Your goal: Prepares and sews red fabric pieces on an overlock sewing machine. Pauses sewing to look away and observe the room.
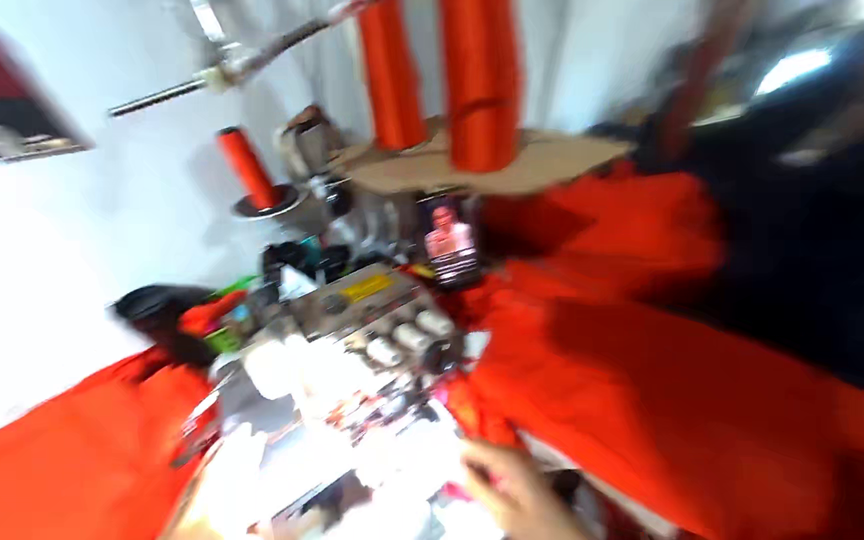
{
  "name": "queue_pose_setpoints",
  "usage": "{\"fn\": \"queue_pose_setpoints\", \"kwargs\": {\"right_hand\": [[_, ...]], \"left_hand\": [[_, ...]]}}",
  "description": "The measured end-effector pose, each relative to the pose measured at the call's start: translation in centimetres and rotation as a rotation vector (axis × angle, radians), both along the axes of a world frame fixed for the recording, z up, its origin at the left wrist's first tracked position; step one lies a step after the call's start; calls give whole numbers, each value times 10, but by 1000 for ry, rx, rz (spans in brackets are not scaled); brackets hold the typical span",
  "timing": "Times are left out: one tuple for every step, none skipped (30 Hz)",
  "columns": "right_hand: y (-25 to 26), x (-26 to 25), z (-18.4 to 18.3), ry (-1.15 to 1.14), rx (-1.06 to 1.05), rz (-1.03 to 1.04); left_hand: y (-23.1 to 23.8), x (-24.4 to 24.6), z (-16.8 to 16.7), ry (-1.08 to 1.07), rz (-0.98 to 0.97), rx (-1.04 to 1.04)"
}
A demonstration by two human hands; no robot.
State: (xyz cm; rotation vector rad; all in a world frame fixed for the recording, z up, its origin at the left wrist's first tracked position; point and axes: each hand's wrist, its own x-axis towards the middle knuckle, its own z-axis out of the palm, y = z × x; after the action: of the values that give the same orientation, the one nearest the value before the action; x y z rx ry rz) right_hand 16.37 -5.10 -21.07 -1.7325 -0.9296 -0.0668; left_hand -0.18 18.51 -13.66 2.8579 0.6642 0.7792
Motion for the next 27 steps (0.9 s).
{"fn": "queue_pose_setpoints", "kwargs": {"right_hand": [[-1, 7, -5, -30, -15, -27], [-2, 14, -8, -43, -20, -51], [-4, 20, -12, -31, -24, -56], [-8, 24, -14, -20, -42, -53], [-12, 27, -15, -22, -72, -58], [-15, 30, -16, -49, -101, -84], [-18, 32, -18, -56, -125, -115], [-22, 34, -19, -49, -148, -154], [-27, 36, -20, -39, -175, -192], [-32, 37, -18, -25, -201, -215], [-35, 36, -15, -29, -229, -234], [-37, 33, -11, -76, -261, -271], [-37, 28, -9, -158, -267, -294], [-37, 22, -11, -261, -263, -302], [-34, 16, -15, -372, -256, -295], [-29, 8, -18, -448, -269, -260], [-21, 1, -18, -486, -284, -203], [-10, -6, -17, -499, -320, -149], [3, -11, -17, -512, -342, -117], [16, -13, -22, -541, -353, -122], [28, -11, -29, -578, -335, -144], [37, -9, -35, -603, -304, -162], [44, -7, -37, -620, -267, -173], [49, -4, -37, -629, -227, -186], [54, -1, -36, -639, -189, -204], [58, 2, -33, -641, -150, -230], [63, 5, -31, -643, -116, -263]], "left_hand": [[-1, 10, 2, 75, 54, -47], [-3, 16, 5, 162, 81, -110], [-1, 17, -1, 178, 68, -115], [1, 13, -7, 164, 50, -139], [2, 9, -13, 119, 47, -152], [2, 4, -15, 109, 55, -164], [0, 0, -12, 145, 87, -196], [-3, -3, -11, 153, 111, -211], [-1, -7, -17, 89, 89, -153], [3, -9, -22, 20, 68, -69], [4, -8, -24, -29, 60, 22], [4, -5, -23, -50, 68, 114], [-1, -1, -16, -45, 77, 133], [-7, 6, -11, -60, 67, 136], [-11, 14, -10, -52, 60, 118], [-12, 23, -10, -23, 55, 76], [-12, 33, -10, 21, 50, 21], [-12, 41, -7, 90, 46, -34], [-12, 47, -3, 138, 23, -63], [-11, 47, -1, 185, 10, -61], [-7, 42, -4, 211, 23, -42], [-4, 34, -10, 197, 35, -19], [-4, 24, -9, 205, 47, -97], [-3, 15, -7, 206, 63, -171], [2, 8, -15, 152, 54, -141], [5, 4, -25, 102, 51, -84], [7, 4, -33, 58, 54, -47]]}}
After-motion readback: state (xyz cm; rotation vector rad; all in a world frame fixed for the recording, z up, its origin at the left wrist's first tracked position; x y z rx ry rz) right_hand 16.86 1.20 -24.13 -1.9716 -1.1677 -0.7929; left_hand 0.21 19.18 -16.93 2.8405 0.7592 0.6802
